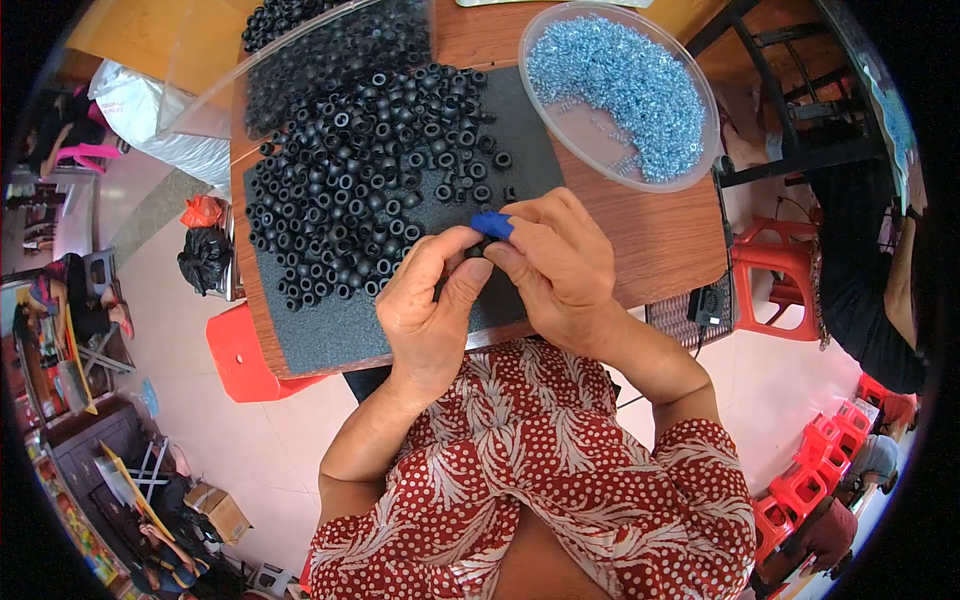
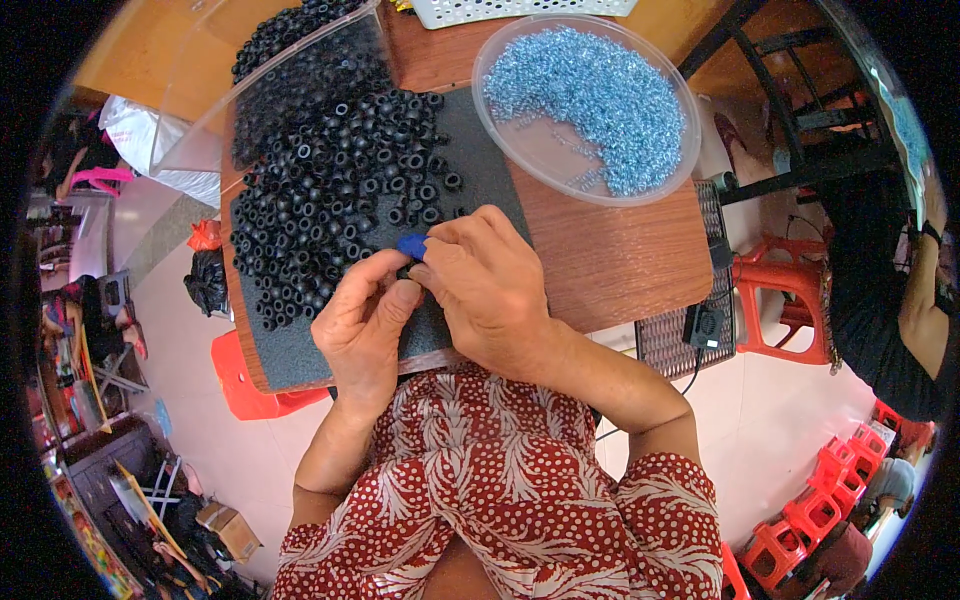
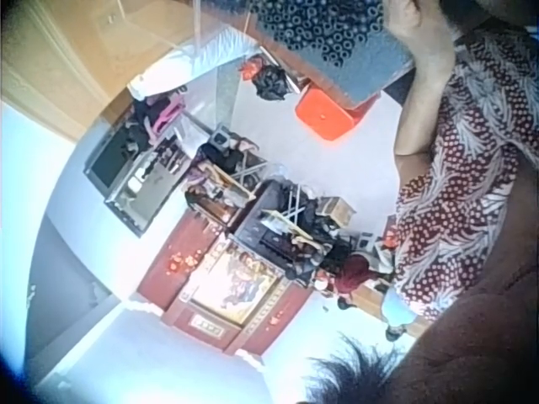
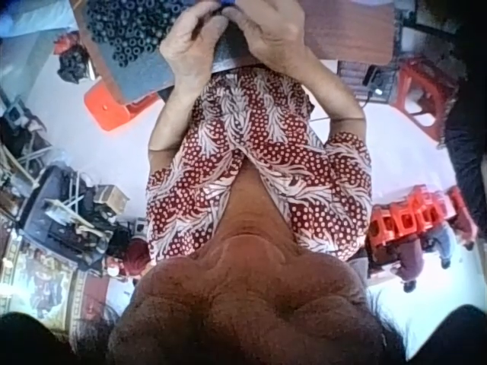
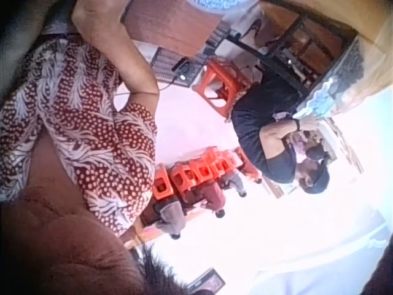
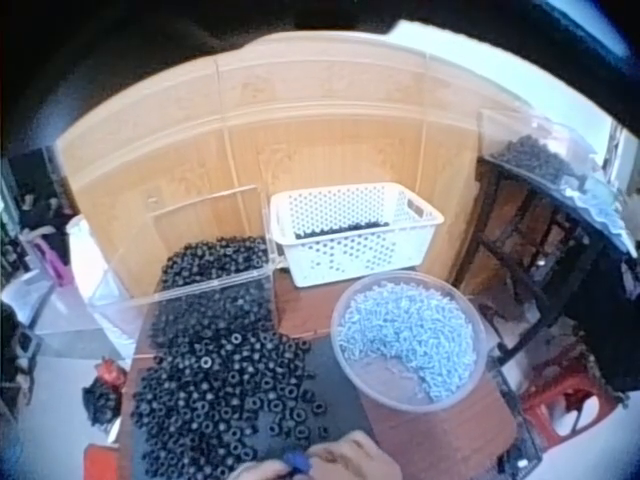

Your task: The person assembles small items by taking black rings and inserting blue components picked from a bowl into each ring by hand, then placing the finished pieces into a basket.

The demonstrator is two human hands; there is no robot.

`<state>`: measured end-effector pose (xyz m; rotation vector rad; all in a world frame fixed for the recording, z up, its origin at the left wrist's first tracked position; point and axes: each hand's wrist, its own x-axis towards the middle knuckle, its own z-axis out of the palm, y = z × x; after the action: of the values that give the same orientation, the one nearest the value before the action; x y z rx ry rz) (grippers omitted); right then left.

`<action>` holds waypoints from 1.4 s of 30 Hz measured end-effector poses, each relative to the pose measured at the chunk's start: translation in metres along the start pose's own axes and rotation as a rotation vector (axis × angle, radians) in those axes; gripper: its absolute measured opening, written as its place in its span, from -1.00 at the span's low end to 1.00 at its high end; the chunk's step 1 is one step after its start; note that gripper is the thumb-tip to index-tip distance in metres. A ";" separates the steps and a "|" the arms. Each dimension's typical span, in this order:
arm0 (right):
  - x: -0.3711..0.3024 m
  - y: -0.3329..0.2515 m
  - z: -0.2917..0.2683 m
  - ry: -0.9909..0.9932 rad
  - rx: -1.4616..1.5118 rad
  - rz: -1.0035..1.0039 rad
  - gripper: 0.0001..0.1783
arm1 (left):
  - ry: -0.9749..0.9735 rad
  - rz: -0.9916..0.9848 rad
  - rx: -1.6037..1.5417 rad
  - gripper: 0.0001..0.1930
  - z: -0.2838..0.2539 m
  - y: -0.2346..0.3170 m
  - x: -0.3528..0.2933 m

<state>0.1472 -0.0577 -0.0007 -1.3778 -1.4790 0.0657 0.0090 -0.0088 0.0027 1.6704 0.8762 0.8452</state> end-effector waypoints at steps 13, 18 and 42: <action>0.002 -0.008 -0.006 -0.019 0.189 0.155 -0.80 | 0.056 0.147 0.091 -0.77 -0.006 0.003 0.001; 0.002 -0.010 -0.011 -0.079 0.172 0.218 -0.82 | 0.043 0.198 0.104 -0.77 -0.007 0.004 0.002; -0.002 -0.007 -0.014 -0.130 0.403 0.449 -0.86 | 0.032 0.014 -0.057 -0.76 -0.005 -0.005 -0.005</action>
<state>0.1514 -0.0697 0.0086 -1.3591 -1.1514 0.7109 0.0010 -0.0100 -0.0015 1.6187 0.8552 0.9010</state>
